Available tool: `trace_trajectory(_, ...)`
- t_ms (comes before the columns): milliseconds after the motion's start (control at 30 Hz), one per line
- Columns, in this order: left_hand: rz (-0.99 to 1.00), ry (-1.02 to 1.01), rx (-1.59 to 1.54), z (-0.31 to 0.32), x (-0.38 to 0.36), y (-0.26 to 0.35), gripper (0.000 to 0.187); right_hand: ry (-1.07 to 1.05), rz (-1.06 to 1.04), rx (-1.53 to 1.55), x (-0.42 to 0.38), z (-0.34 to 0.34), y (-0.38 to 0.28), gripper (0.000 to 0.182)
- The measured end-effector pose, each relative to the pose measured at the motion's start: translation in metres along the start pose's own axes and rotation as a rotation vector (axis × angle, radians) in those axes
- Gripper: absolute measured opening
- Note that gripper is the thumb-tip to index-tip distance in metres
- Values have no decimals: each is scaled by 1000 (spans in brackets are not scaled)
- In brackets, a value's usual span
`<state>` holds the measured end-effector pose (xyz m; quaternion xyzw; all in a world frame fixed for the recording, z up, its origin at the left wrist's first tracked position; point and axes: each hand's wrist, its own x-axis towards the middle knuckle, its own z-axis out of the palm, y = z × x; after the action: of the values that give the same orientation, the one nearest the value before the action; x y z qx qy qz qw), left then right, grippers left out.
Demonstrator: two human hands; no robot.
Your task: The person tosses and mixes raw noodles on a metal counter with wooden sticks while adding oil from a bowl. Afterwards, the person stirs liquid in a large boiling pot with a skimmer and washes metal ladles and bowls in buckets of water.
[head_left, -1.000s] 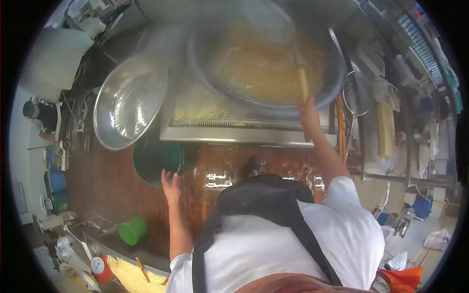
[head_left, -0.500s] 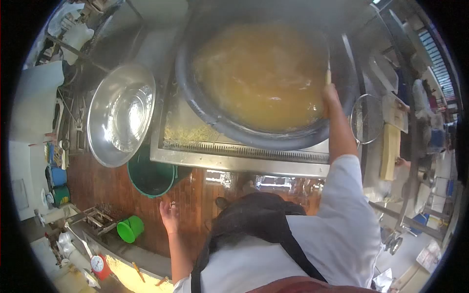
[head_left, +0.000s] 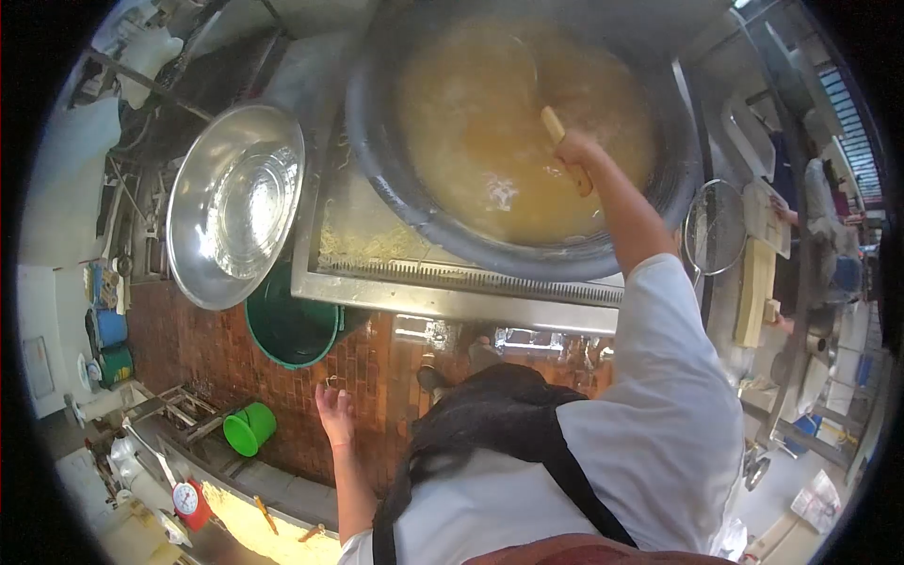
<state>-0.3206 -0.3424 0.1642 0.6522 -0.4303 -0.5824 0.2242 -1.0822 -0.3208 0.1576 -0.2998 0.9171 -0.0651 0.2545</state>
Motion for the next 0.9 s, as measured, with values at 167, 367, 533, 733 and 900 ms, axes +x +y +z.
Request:
trace_trajectory(167, 42, -34, 80, -17, 14, -13, 69, -172, -14, 325, -88, 34, -29, 13)
trace_trajectory(367, 136, -104, 39, -45, 37, -20, 69, -332, 46, 888, -196, 93, -67, 10)
trace_trajectory(533, 168, -162, 7, -69, 40, -27, 70, -367, 117, 1228, -297, 108, -104, 11)
trace_trajectory(733, 248, -210, -54, -119, 45, -52, 70, -316, 57, 1291, -409, 116, -142, 11)
trace_trajectory(900, 240, -220, -97, -150, 43, -73, 71, -252, -20, 1165, -476, 135, -172, 22)
